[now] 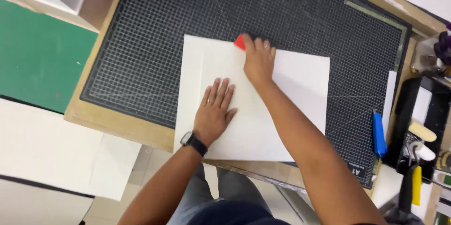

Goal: Smoothing a sheet of paper onto a cardboard base using a squeegee and applying adhesive to cardboard strips.

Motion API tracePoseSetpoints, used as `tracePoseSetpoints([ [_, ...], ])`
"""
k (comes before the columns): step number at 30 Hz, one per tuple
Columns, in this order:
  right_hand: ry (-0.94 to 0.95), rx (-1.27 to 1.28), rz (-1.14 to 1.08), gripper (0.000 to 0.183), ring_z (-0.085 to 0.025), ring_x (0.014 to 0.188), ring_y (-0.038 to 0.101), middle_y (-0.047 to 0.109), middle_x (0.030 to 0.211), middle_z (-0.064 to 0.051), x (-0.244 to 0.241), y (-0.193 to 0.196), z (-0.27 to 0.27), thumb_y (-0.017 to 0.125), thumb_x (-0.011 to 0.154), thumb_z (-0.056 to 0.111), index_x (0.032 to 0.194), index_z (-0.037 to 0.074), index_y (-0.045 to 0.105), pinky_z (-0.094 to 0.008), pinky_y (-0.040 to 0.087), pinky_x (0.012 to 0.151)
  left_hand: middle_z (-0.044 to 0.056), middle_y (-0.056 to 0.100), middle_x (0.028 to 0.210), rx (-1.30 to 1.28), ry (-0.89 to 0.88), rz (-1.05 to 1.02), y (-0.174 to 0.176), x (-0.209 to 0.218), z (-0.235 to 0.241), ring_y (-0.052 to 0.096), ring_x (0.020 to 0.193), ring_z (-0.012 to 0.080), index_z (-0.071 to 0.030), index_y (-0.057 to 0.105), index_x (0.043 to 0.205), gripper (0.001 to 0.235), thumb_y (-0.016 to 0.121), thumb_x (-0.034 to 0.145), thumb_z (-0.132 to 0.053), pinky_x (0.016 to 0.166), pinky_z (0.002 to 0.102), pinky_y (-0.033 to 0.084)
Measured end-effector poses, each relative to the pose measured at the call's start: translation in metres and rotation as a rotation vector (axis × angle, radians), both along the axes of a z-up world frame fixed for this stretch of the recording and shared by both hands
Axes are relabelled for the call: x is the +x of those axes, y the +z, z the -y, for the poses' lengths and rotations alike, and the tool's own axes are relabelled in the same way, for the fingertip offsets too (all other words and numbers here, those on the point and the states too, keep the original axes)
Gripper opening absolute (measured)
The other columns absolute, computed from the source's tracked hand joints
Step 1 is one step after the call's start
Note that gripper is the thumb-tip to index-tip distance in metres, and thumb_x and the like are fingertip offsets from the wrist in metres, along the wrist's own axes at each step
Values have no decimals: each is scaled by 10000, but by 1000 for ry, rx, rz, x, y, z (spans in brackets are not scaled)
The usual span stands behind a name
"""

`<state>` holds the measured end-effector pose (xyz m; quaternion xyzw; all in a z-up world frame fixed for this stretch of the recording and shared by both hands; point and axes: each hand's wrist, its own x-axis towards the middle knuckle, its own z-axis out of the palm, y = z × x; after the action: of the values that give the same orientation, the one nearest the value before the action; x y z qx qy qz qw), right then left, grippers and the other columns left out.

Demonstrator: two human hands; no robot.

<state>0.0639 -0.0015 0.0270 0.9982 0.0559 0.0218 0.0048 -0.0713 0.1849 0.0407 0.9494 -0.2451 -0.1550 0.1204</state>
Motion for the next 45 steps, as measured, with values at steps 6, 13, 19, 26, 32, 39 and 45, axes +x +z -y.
tracePoseSetpoints([
  [6, 167, -28, -30, 523, -298, 1115, 539, 589, 1090, -53, 5, -15, -26, 528, 996, 102, 1478, 298, 470, -476, 389, 924, 88, -28, 1744, 8, -37, -49, 1, -1, -6, -96, 1586, 316, -156, 60, 1666, 693, 206, 1097, -523, 1282, 455, -83],
  [13, 224, -27, 18, 459, -289, 1062, 539, 566, 1029, -53, 2, -18, -35, 480, 1015, 100, 1436, 279, 507, -452, 396, 895, 100, -38, 1743, 1, -60, -77, 2, 0, -8, -102, 1587, 327, -148, 42, 1665, 693, 190, 1096, -516, 1287, 453, -79],
  [19, 255, -21, 145, 386, -299, 1027, 546, 558, 993, -55, 4, -19, -40, 481, 1017, 141, 1372, 272, 557, -461, 398, 859, 102, -53, 1743, 11, -57, -69, 2, 2, -7, -112, 1587, 329, -147, 25, 1667, 698, 172, 1096, -520, 1286, 462, -93],
  [26, 184, -24, 29, 450, -287, 1075, 518, 550, 1052, -42, -5, -12, -57, 462, 1017, 102, 1416, 301, 522, -441, 385, 893, 104, -60, 1743, 39, -62, -82, 0, -2, -7, -126, 1586, 330, -134, 34, 1665, 693, 135, 1097, -519, 1282, 459, -103],
  [32, 142, -26, -47, 437, -267, 1098, 504, 553, 1067, -28, -4, -12, -62, 463, 1041, 114, 1422, 324, 510, -435, 372, 915, 107, -52, 1744, 47, -75, -95, 0, -2, -4, -132, 1584, 335, -129, 45, 1663, 692, 131, 1097, -517, 1287, 458, -101],
  [39, 256, 3, 122, 403, -294, 1090, 525, 550, 1044, -62, -6, -23, -67, 509, 1018, 155, 1393, 293, 562, -464, 400, 895, 98, 28, 1745, 78, -75, -99, 5, 2, -4, -107, 1591, 337, -133, 126, 1656, 683, 139, 1096, -523, 1294, 451, -83],
  [45, -85, 137, -173, 782, -350, 1295, 557, 605, 1277, -140, -12, 19, -104, 552, 1009, 37, 1652, 288, 184, -494, 413, 1047, 77, 34, 1741, 102, -70, -132, -20, 0, 0, -118, 1584, 332, -161, 114, 1655, 710, 111, 1074, -568, 1280, 457, -134],
])
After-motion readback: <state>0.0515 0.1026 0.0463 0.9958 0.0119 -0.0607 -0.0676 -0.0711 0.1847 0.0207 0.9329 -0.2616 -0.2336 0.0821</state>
